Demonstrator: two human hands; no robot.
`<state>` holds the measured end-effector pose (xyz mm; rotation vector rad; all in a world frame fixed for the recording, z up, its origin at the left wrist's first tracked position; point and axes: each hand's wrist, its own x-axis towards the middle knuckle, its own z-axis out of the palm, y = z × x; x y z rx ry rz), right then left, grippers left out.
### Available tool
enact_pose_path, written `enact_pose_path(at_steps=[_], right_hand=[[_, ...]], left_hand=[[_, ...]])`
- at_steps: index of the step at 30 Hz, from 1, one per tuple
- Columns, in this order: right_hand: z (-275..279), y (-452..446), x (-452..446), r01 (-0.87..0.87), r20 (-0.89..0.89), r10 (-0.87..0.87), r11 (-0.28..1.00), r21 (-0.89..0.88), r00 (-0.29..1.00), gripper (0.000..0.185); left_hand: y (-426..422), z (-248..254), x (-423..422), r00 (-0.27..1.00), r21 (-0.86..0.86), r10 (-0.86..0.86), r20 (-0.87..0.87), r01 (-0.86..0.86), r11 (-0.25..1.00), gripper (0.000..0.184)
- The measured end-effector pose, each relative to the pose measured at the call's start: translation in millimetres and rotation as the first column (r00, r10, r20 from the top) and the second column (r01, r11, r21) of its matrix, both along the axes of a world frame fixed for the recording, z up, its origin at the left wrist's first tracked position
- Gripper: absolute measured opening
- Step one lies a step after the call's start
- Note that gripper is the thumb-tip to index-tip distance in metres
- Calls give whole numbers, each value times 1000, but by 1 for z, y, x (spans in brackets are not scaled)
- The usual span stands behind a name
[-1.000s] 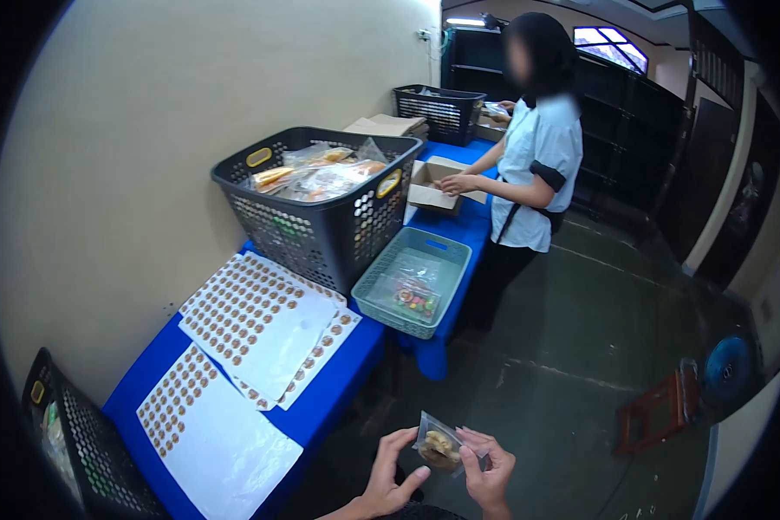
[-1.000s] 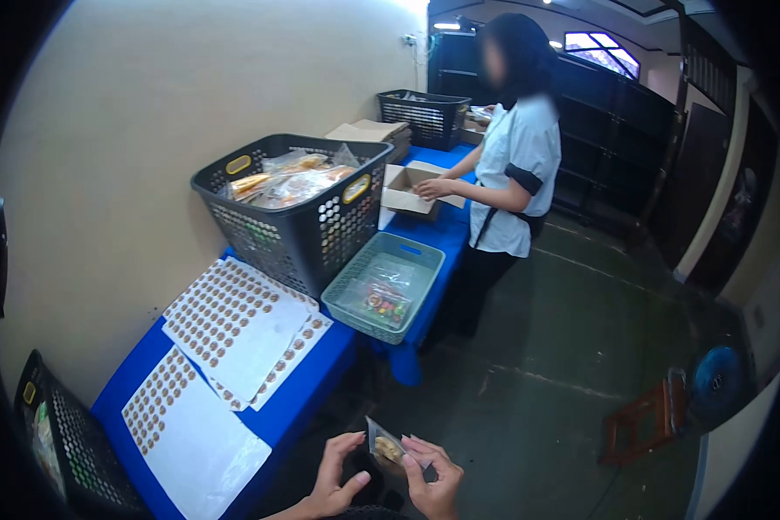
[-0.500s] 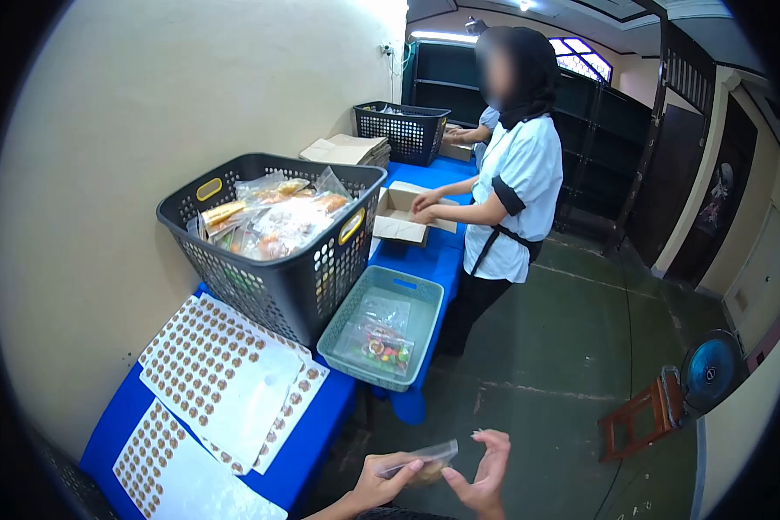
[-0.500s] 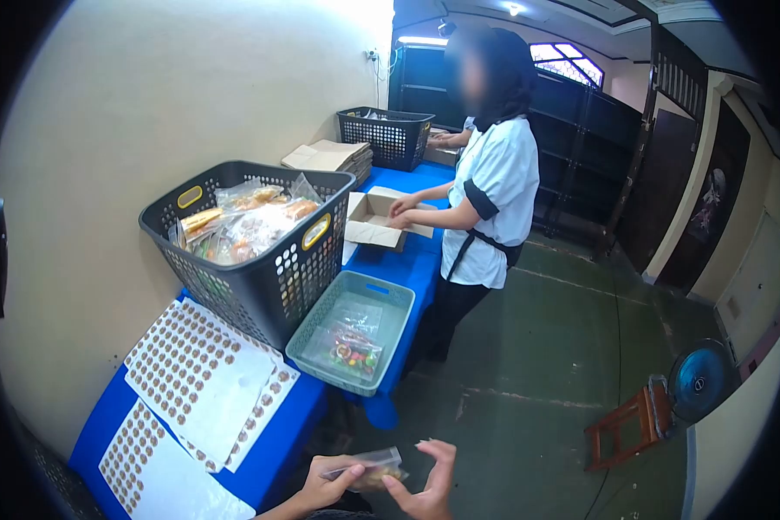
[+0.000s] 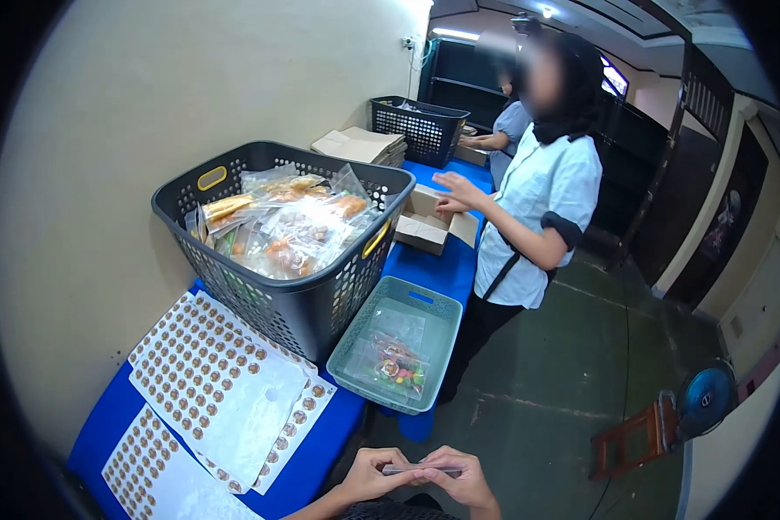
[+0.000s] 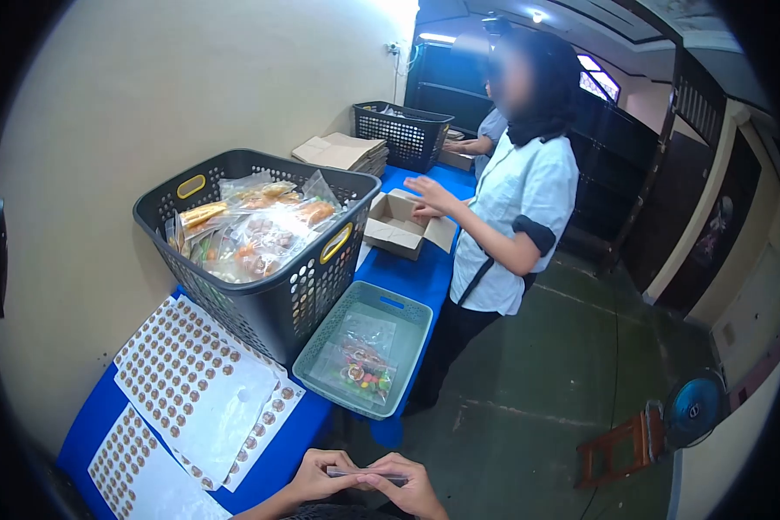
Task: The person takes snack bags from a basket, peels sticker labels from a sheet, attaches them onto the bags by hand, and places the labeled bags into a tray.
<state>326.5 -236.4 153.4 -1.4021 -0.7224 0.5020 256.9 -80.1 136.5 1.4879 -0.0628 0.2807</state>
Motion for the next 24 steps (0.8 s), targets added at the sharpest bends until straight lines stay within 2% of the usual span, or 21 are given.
enact_pose_path(at_steps=[3, 5, 6, 9, 11, 14, 15, 16, 18, 19, 20, 22, 24], right_hand=[[0, 7, 9, -60, 90, 62, 998, -16, 994, 11], [4, 10, 15, -123, -19, 123, 992, 22, 992, 12], [5, 14, 18, -141, -21, 141, 990, 25, 990, 12], [7, 29, 29, -225, 21, 225, 974, -3, 974, 12], [4, 42, 36, -192, 138, 195, 981, -40, 971, 9], [2, 54, 51, -250, 54, 250, 968, -10, 967, 6], [2, 62, 56, -280, 129, 273, 959, 41, 953, 5], [3, 69, 61, -319, 128, 311, 947, 46, 942, 5], [3, 81, 71, -343, 44, 341, 938, 50, 939, 5], [1, 89, 76, -362, 26, 361, 931, 46, 932, 6], [-4, 95, 81, -394, 29, 393, 918, 54, 919, 6], [-13, 107, 94, -404, 133, 399, 915, 16, 907, 6], [-7, 117, 105, -501, 176, 487, 864, 47, 856, 7]], left_hand=[[9, -3, 1, 1000, 40, -8, -26, 9, 999, 15], [12, 7, -1, 986, -35, 71, -152, -78, 996, 12], [14, 7, -1, 984, -32, 90, -154, -96, 995, 12], [23, 6, -3, 975, 69, 184, -126, -176, 982, 13], [27, 4, -4, 969, 85, 246, -19, -243, 966, 13], [34, 10, -7, 960, 125, 275, 59, -281, 952, 11], [36, 11, -8, 952, 171, 298, 73, -306, 936, 8], [37, 12, -8, 939, 177, 336, 72, -344, 922, 8], [36, 10, -6, 858, 196, 509, -72, -488, 850, 7], [37, 5, -5, 832, 123, 552, -47, -544, 830, 7], [37, 7, -5, 812, 130, 582, -42, -573, 809, 7], [36, 12, -4, 707, -110, 707, -15, -704, 702, 8], [34, 11, -6, 643, -134, 766, -21, -761, 635, 8]])
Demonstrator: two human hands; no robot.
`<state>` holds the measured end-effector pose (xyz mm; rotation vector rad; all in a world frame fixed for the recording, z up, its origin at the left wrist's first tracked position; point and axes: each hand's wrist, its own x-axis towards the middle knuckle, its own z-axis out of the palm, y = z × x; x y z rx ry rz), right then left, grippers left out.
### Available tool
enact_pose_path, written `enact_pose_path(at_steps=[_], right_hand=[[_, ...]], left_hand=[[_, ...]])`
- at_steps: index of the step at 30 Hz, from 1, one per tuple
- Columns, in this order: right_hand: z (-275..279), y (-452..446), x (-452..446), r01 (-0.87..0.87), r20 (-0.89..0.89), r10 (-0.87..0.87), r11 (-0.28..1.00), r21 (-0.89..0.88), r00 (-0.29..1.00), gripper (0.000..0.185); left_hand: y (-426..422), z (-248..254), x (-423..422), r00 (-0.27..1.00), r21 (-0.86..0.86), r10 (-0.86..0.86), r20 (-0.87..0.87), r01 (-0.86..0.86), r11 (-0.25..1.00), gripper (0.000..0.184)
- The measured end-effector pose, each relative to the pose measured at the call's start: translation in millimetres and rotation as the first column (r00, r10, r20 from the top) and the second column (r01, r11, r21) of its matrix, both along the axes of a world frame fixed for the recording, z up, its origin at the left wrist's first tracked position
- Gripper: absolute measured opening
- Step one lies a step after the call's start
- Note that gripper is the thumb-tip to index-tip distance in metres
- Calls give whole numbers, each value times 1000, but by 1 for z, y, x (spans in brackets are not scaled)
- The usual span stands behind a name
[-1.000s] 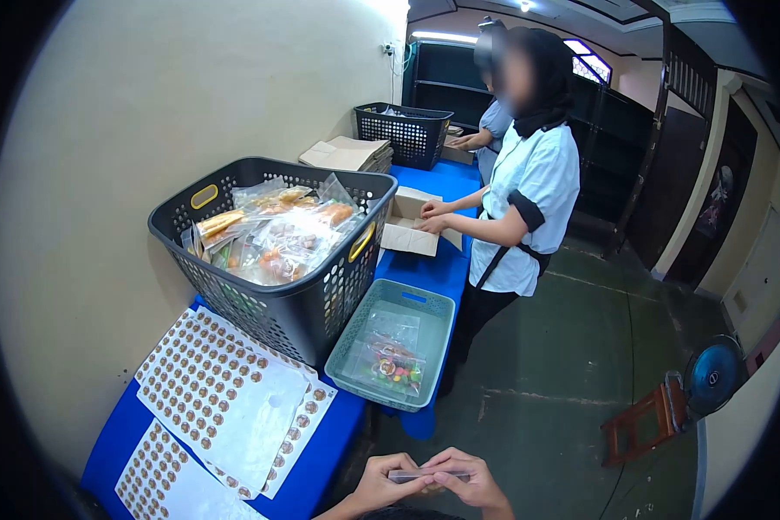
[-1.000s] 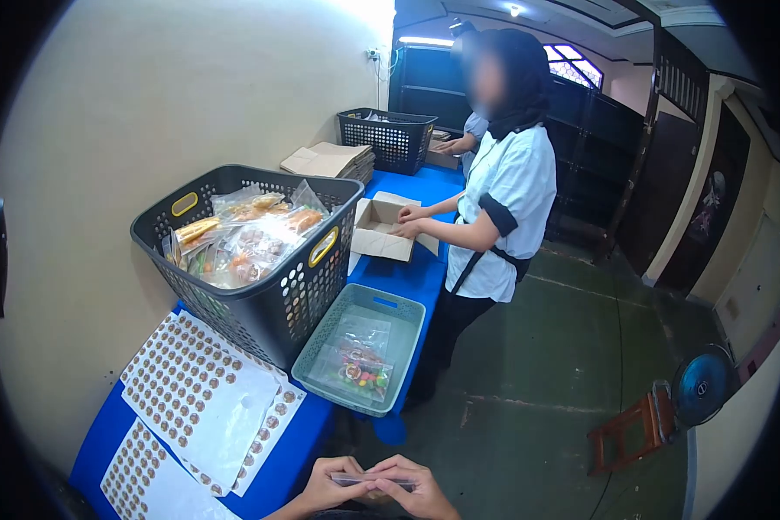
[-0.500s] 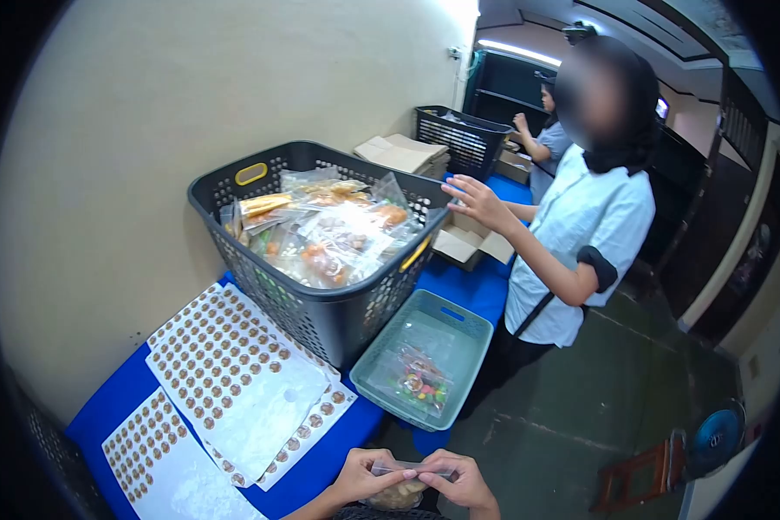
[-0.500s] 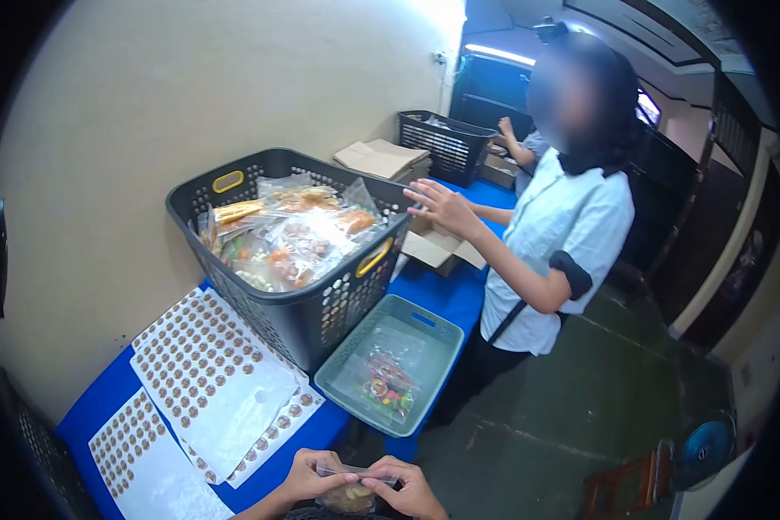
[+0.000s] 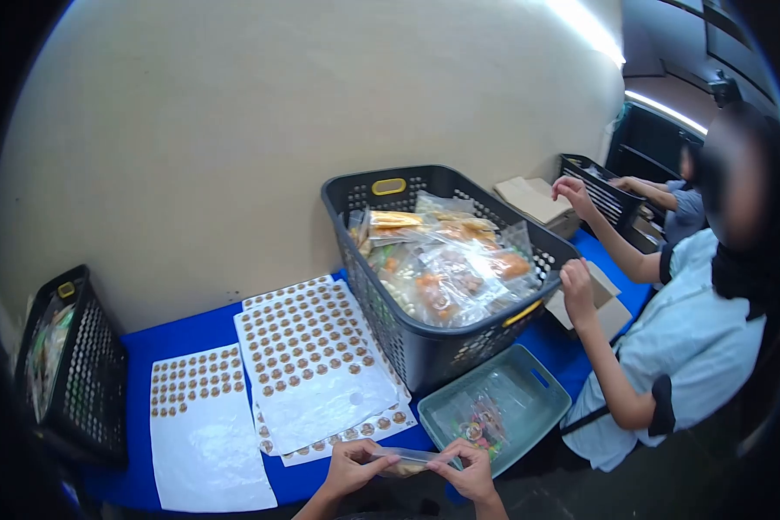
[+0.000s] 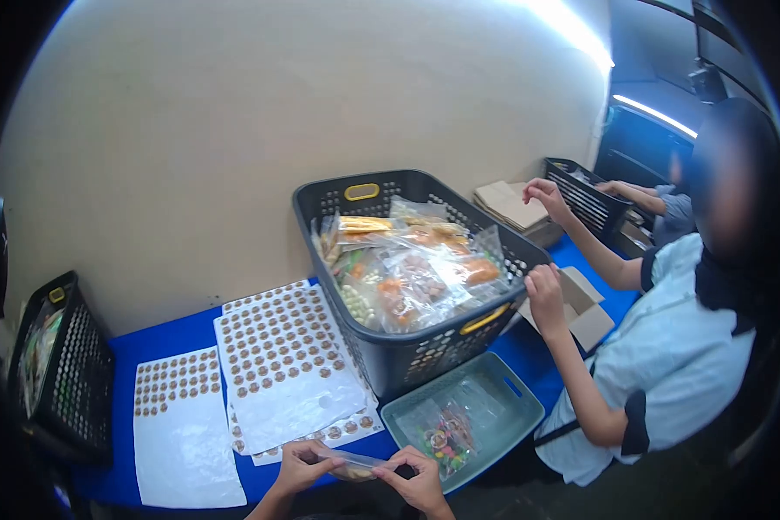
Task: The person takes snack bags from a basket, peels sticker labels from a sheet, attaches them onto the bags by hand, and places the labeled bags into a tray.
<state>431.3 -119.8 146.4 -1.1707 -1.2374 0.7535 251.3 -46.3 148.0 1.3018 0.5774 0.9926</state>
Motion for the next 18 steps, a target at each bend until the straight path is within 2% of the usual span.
enact_pose_path(at_steps=[2, 3, 4, 5, 6, 7, 8, 10, 11, 14, 15, 16, 18], right_hand=[[0, 8, 5, -107, 20, 106, 993, 45, 994, 8], [-2, 10, 5, -153, -50, 155, 987, 41, 987, 9], [-4, 12, 6, -196, -120, 199, 980, 39, 973, 10], [-5, 14, 5, -218, -122, 221, 975, 41, 968, 10], [-6, 15, 4, -185, -314, 171, 983, -14, 934, 9], [-6, 17, 4, -164, -489, 105, 983, -79, 866, 9], [-7, 20, 6, -186, -490, 125, 979, -78, 862, 9], [-11, 25, 7, -154, -511, 106, 987, -51, 853, 8], [-14, 25, 6, -183, -516, 127, 981, -59, 847, 8], [-21, 25, -1, -503, -392, 465, 864, 6, 794, 8], [-22, 23, 0, -608, -277, 566, 788, -94, 776, 16], [-4, 22, -8, -699, -321, 658, 714, -21, 682, 19], [10, 19, -12, -775, -322, 715, 622, -114, 621, 14]], left_hand=[[-3, -1, -1, 993, -28, 115, -10, -116, 993, 10], [-5, -3, -2, 983, -73, 146, -112, -155, 985, 10], [-9, -4, 6, 978, -72, 171, -116, -180, 981, 10], [-14, -2, 20, 919, -60, 394, -13, -394, 917, 10], [-16, 0, 30, 802, -68, 590, 92, -586, 807, 11], [-18, -9, 25, 831, 7, 555, 36, -556, 831, 16], [-19, -18, 21, 818, 9, 574, 35, -575, 818, 16], [-23, -29, 13, 900, 365, 405, -159, -328, 871, 42], [-27, -33, 10, 901, 424, 329, -282, -190, 886, 68], [-44, -7, 25, 901, 406, 382, -205, -277, 871, 73], [-50, -9, 29, 896, 400, 422, -137, -339, 852, 80], [-54, -8, 29, 885, 396, 445, -135, -364, 843, 80], [-61, -6, 25, 841, 341, 508, -183, -431, 836, 82]])
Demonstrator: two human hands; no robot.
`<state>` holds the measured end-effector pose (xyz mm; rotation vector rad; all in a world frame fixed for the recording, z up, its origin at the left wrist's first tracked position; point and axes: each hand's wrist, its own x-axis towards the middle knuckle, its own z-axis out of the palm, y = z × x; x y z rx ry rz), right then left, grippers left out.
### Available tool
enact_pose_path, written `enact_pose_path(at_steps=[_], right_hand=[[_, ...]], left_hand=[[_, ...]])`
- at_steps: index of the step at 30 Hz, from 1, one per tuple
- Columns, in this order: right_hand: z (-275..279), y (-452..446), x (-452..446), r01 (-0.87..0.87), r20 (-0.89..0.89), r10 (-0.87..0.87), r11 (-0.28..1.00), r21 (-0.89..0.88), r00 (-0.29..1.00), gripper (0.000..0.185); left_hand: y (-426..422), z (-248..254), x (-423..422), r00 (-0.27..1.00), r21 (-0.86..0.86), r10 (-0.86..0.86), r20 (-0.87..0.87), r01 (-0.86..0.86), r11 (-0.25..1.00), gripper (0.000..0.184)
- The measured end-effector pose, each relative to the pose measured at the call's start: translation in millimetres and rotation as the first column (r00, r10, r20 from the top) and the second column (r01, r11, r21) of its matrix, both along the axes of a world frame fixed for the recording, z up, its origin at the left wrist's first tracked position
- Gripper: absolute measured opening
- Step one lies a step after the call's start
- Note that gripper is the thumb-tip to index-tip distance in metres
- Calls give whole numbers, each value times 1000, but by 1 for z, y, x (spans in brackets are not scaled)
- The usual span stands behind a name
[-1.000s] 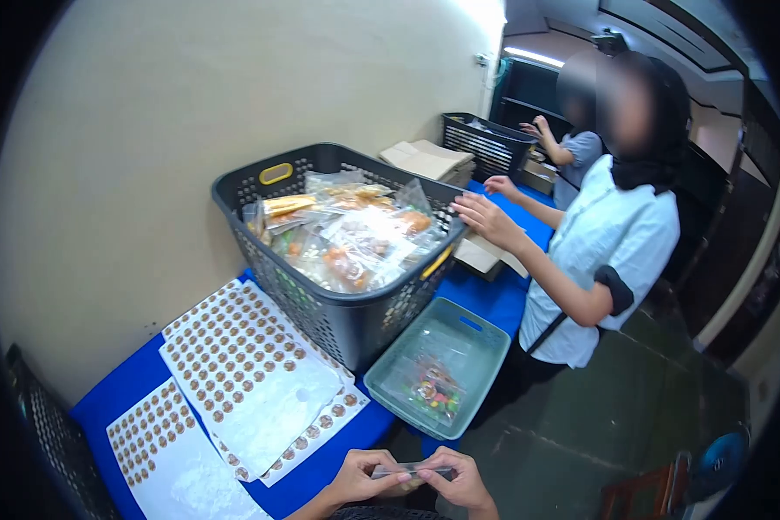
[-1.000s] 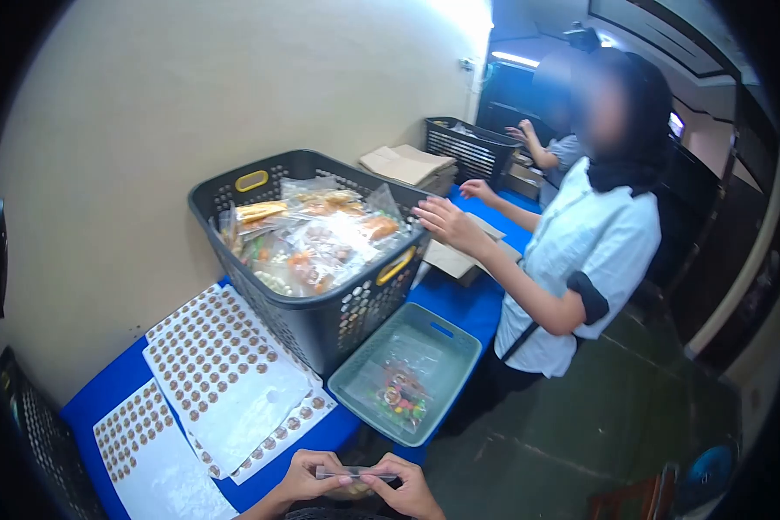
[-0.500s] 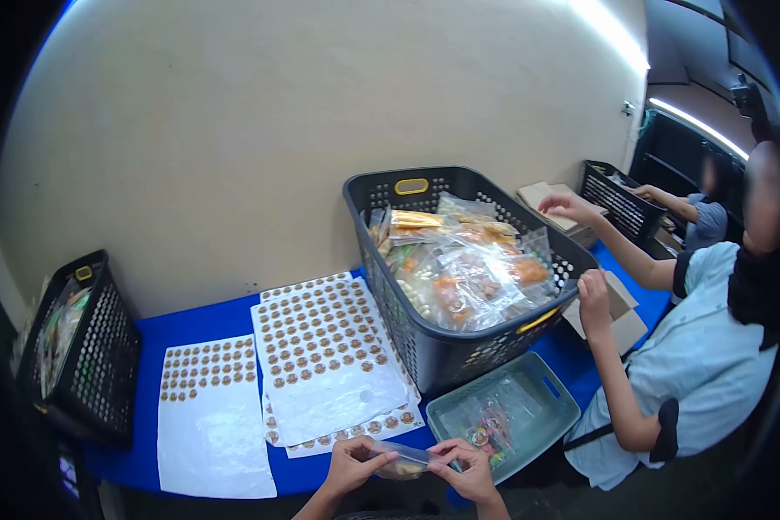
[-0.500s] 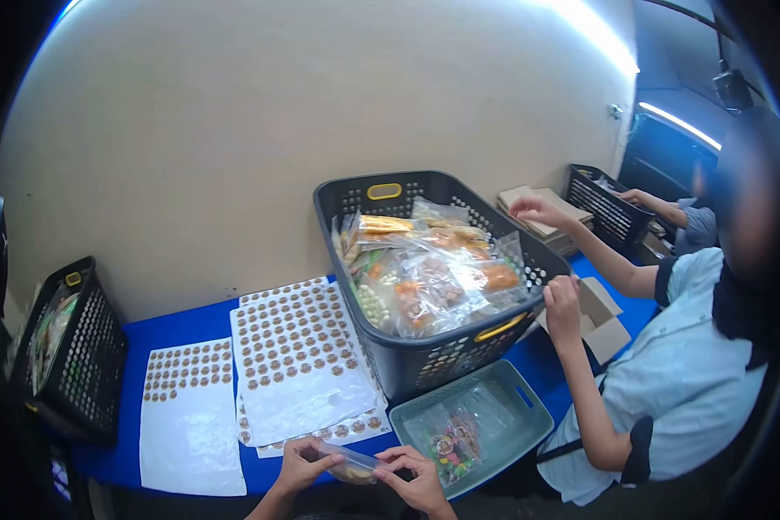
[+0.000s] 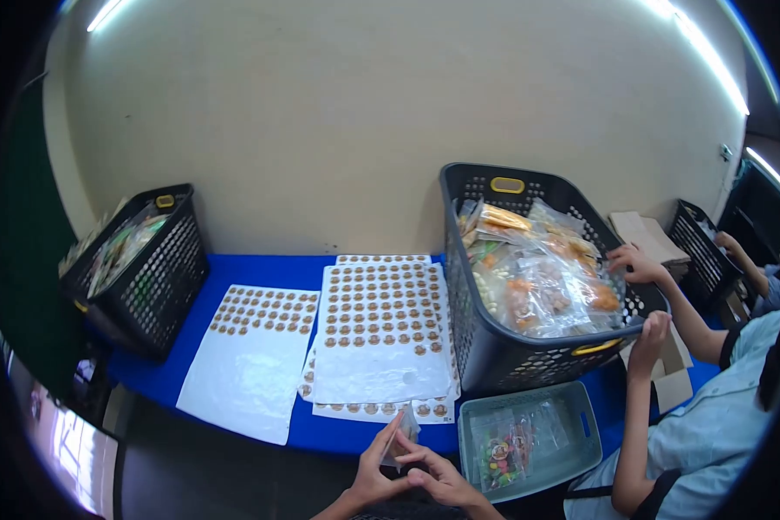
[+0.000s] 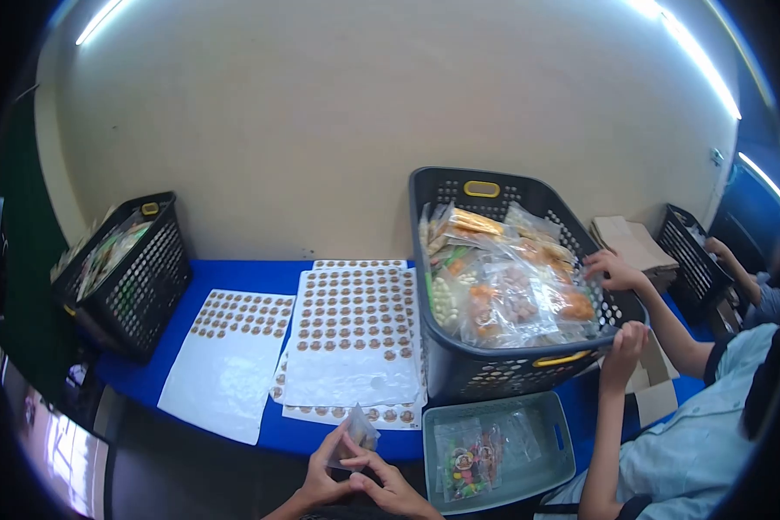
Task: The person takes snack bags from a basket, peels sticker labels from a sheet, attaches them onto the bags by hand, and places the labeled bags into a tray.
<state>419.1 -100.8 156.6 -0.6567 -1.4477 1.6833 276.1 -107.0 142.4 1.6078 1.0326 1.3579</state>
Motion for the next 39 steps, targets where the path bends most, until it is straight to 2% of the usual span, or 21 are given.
enact_pose_path(at_steps=[1, 2, 3, 4, 5, 6, 8, 10, 12, 14, 17, 19, 24, 26, 29, 31, 33, 35, 36, 38, 39], right_hand=[[-4, 3, 3, -29, 3, 29, 1000, -1, 1000, 14], [-14, 7, 8, -53, 71, 45, 993, 109, 996, 16], [-22, 12, 9, -82, 136, 53, 973, 217, 989, 18], [-29, 15, 6, 17, 51, -24, 992, 128, 998, 25], [-32, 13, 4, 180, 148, -216, 959, 220, 965, 25], [-23, 13, 0, 326, 221, -407, 887, 327, 886, 24], [-9, 15, -4, 286, 241, -361, 912, 294, 901, 25], [-4, 17, -8, 258, 258, -324, 931, 258, 910, 26], [-2, 21, -8, -107, 176, 71, 973, 206, 982, 27], [-8, 21, -11, -181, 192, 145, 965, 188, 971, 22], [-7, 21, -16, -69, 139, 33, 963, 261, 990, 15], [-7, 25, -14, 11, 211, -75, 956, 293, 975, 12], [-11, 29, -18, 28, 153, -63, 974, 225, 986, 11], [-7, 31, -17, 44, 37, -48, 995, 94, 998, 11], [-5, 32, -15, 23, 82, -37, 987, 160, 996, 10], [-2, 31, -18, 27, 125, -54, 977, 213, 991, 8], [1, 30, -23, 114, 117, -147, 961, 253, 982, 7], [-4, 29, -25, 185, 90, -216, 944, 272, 972, 7], [-6, 30, -26, 256, 61, -285, 922, 289, 957, 8], [-8, 32, -25, 352, 53, -382, 890, 289, 923, 7], [-9, 32, -24, 442, 47, -473, 850, 286, 880, 7]], left_hand=[[-3, 3, 3, 988, 16, 152, 21, -153, 988, 61], [-7, -1, -1, 983, 14, 180, 23, -181, 983, 61], [-9, -5, -8, 974, -107, 185, 129, -171, 979, 45], [-12, -8, -13, 952, -224, 197, 234, -145, 964, 30], [-13, -8, -12, 938, -188, 308, 159, -277, 942, 14], [-17, -5, -14, 932, -192, 327, 159, -295, 936, 14], [-26, -2, -18, 952, -260, 293, 93, -261, 930, 15], [-31, -2, -18, 958, -223, 283, 53, -264, 938, 15], [-32, 1, -18, 964, -183, 264, 16, -256, 949, 15], [-35, 7, -19, 962, -194, 271, 39, -258, 946, 14], [-35, 13, -22, 956, -225, 289, 45, -273, 935, 14], [-33, 7, -29, 951, -199, 305, 59, -288, 937, 12], [-24, 6, -46, 964, -100, 237, 120, -226, 969, 11], [-26, 14, -53, 972, -244, 170, 160, -128, 961, 10], [-25, 9, -58, 974, -162, 165, 155, -139, 977, 11], [-24, 3, -62, 976, -214, 159, 148, -125, 969, 13], [-24, 5, -60, 978, -263, 155, 142, -113, 958, 15], [-24, 12, -52, 896, -273, 228, 380, -127, 954, 22], [-23, 11, -52, 897, -272, 225, 380, -125, 954, 22], [-22, 9, -54, 849, -110, 367, 381, -352, 929, 28], [-22, 10, -53, 850, -111, 364, 381, -349, 931, 28]])
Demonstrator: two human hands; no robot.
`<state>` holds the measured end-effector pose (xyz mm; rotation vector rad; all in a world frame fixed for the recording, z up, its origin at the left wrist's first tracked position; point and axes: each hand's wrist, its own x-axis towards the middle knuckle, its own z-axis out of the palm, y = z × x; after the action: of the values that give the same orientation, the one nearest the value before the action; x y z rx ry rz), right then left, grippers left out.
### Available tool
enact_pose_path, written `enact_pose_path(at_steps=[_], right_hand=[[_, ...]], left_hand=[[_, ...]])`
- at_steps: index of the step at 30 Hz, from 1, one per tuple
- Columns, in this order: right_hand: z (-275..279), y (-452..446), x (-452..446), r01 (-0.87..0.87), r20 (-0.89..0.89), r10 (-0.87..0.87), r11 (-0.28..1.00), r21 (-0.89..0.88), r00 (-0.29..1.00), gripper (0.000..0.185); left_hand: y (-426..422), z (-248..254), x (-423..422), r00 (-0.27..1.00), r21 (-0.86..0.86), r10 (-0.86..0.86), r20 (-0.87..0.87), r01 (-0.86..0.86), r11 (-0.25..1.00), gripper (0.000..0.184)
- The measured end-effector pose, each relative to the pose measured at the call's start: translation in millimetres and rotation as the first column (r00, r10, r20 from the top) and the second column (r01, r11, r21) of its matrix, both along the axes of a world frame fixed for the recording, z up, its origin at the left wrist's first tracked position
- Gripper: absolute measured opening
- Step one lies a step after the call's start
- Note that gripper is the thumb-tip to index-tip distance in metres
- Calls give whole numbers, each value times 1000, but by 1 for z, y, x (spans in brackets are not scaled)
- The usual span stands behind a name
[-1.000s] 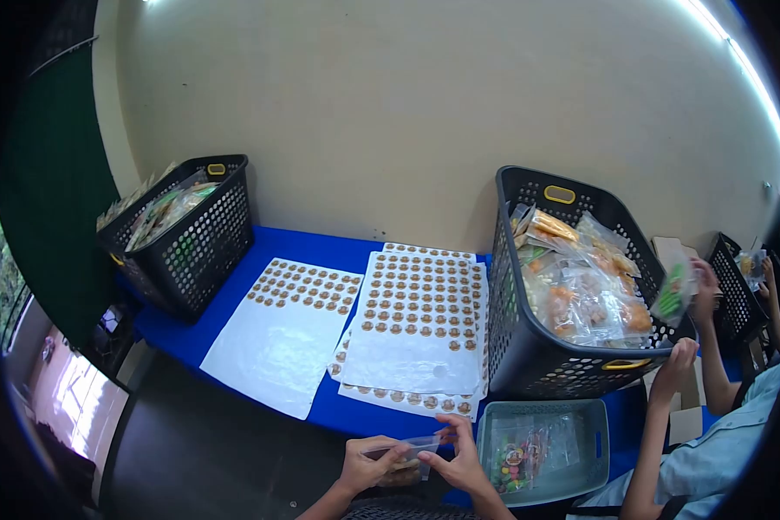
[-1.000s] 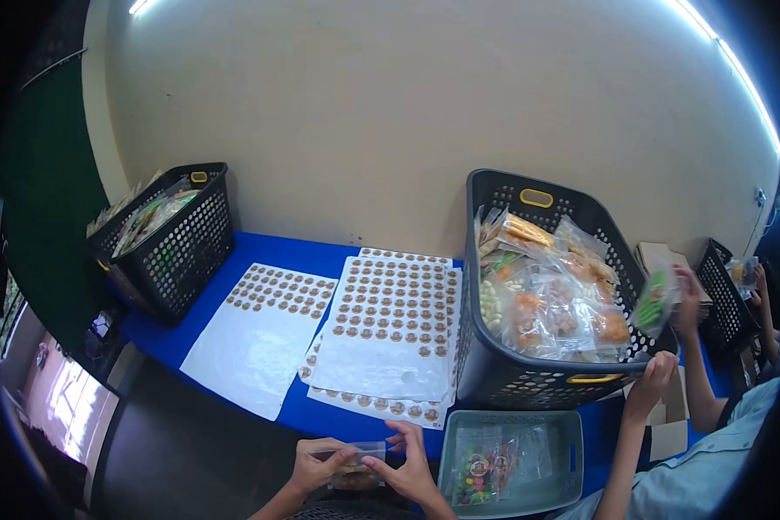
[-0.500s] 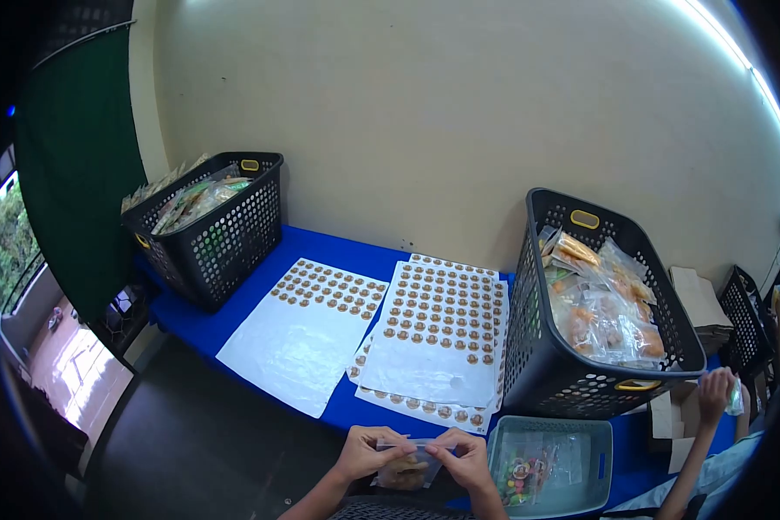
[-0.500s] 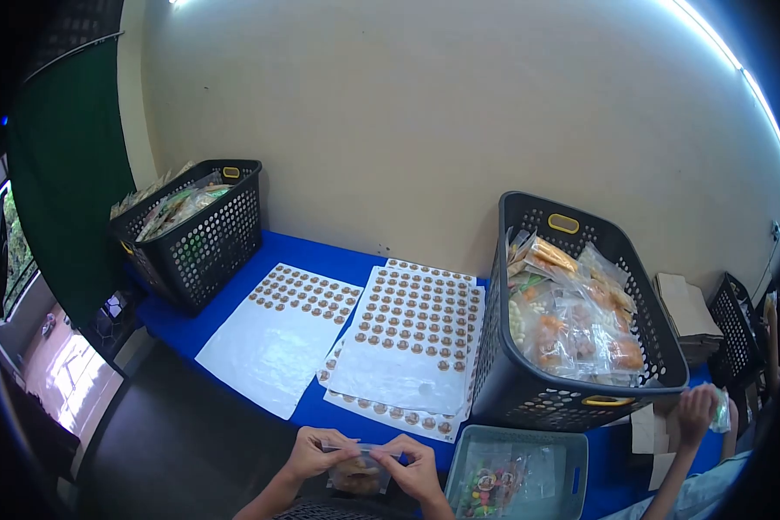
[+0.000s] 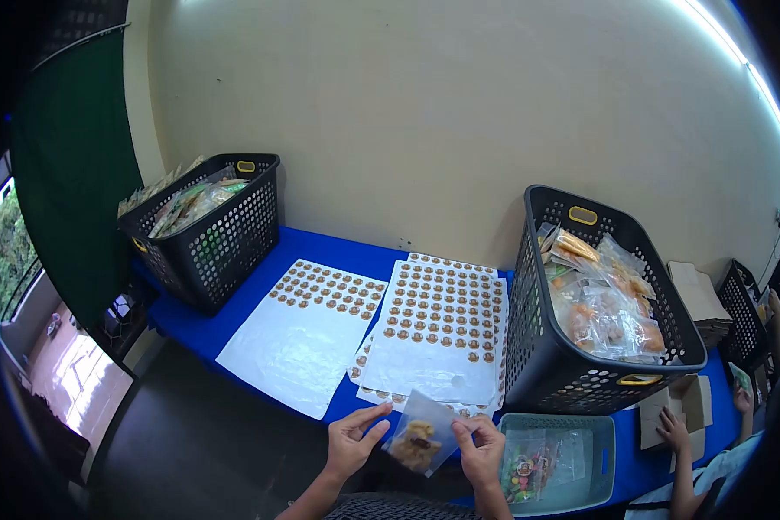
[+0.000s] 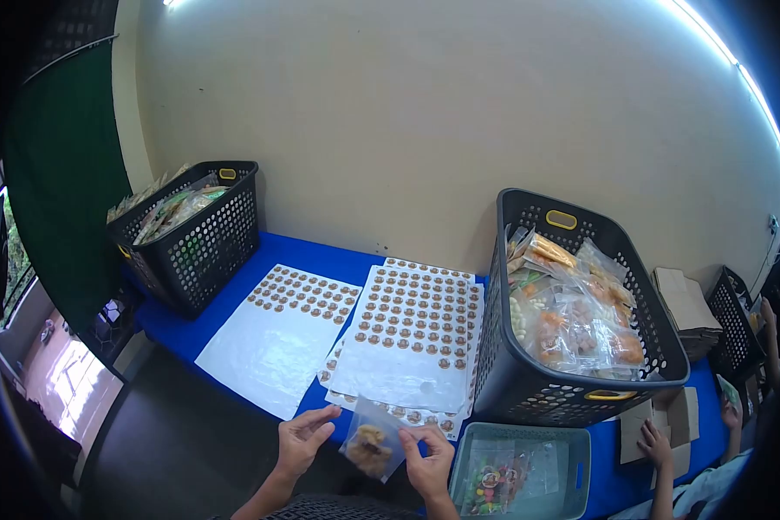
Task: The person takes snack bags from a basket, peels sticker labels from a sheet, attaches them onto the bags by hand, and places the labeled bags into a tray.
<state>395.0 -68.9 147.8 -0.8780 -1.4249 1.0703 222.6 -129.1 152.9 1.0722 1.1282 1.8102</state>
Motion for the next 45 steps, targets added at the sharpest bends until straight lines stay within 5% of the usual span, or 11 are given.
enact_pose_path(at_steps=[4, 7, 11, 13, 17, 20, 27, 30, 32, 37, 45], right_hand=[[5, -11, -15, 69, -97, -71, 997, -25, 993, 9], [13, -20, -23, -159, 266, 79, 943, 292, 961, 22], [21, -25, -30, -293, 473, 88, 877, 380, 876, 23], [15, -24, -30, -339, 511, 98, 850, 403, 854, 21], [5, -18, -30, 27, 204, -88, 959, 283, 975, 37], [-9, -7, -24, -343, -14, 342, 939, -17, 939, 28], [-14, -9, -13, -383, -248, 352, 919, -92, 903, 17], [-11, -12, -4, -262, -172, 232, 949, -174, 957, 18], [-11, -12, 1, -150, -265, 82, 958, -246, 961, 19], [-12, -9, 9, 164, -234, -199, 973, -161, 952, 19], [-13, -26, 14, 176, -208, -255, 926, -334, 944, 16]], left_hand=[[-5, 13, 5, 911, -50, -207, -356, 203, 978, 66], [-4, 7, 21, 891, 37, -124, -437, 155, 987, 71], [-6, 10, 20, 982, -87, -179, -60, 174, 981, 54], [-1, 3, 11, 984, -39, -156, -83, 153, 987, 37], [0, -3, 3, 972, -105, -207, -110, 195, 975, 20], [8, -10, 3, 934, -115, -294, -202, 276, 954, 12], [30, -2, 1, 873, -80, -373, -315, 367, 927, 6], [40, -13, 5, 874, -131, -392, -289, 369, 920, 13], [46, -15, 15, 905, -152, -425, -15, 418, 896, 26], [54, -2, 24, 734, -344, -675, -79, 616, 709, 33], [69, -5, 26, 632, -391, -772, -72, 694, 605, 26]])
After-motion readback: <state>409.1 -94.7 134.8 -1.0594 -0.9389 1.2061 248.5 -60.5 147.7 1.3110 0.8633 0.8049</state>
